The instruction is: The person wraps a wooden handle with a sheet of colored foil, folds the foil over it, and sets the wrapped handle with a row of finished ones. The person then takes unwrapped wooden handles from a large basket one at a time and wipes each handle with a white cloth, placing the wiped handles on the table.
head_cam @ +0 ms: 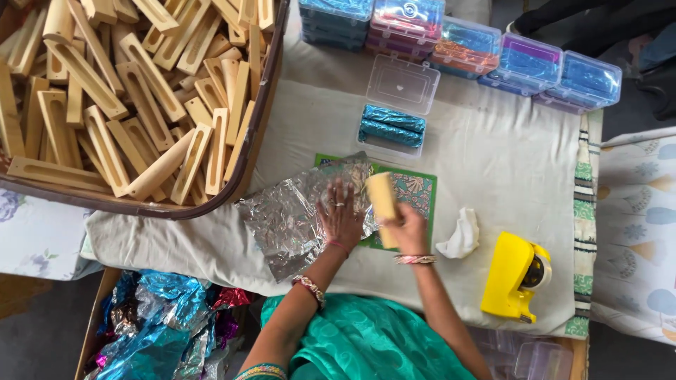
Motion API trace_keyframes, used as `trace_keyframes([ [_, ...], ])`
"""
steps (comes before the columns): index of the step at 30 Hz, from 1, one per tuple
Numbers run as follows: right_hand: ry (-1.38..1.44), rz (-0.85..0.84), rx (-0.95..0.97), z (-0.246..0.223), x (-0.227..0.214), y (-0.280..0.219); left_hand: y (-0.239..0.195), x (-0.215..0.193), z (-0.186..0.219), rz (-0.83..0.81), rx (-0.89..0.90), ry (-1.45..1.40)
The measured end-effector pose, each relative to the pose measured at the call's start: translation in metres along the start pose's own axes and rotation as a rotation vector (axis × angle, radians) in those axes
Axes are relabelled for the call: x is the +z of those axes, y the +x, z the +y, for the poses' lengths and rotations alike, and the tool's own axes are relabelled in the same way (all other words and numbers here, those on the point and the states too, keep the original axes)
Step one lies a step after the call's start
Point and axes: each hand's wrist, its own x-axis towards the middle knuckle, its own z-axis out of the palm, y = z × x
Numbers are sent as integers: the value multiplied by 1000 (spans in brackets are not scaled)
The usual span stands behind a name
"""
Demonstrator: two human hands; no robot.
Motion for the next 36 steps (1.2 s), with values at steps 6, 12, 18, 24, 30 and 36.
trace_keyframes([
  [6, -331, 43, -9, 21, 67, 30, 8, 14, -3, -94, 28, -64],
  [12, -488, 40, -83, 29, 74, 60, -23, -22, -96, 88, 206, -208],
  [18, -673, 78, -71, 15, 93, 64, -81, -100, -115, -36, 406, -20],
  [24, -693, 92, -221, 9, 91, 56, -96, -34, -115, 36, 469, 74],
  [30, -700, 31, -214, 17, 78, 68, -91, 18, -50, -129, 304, -83],
  [36, -744, -16, -249, 15, 72, 75, -77, -30, 17, -412, 327, -191],
])
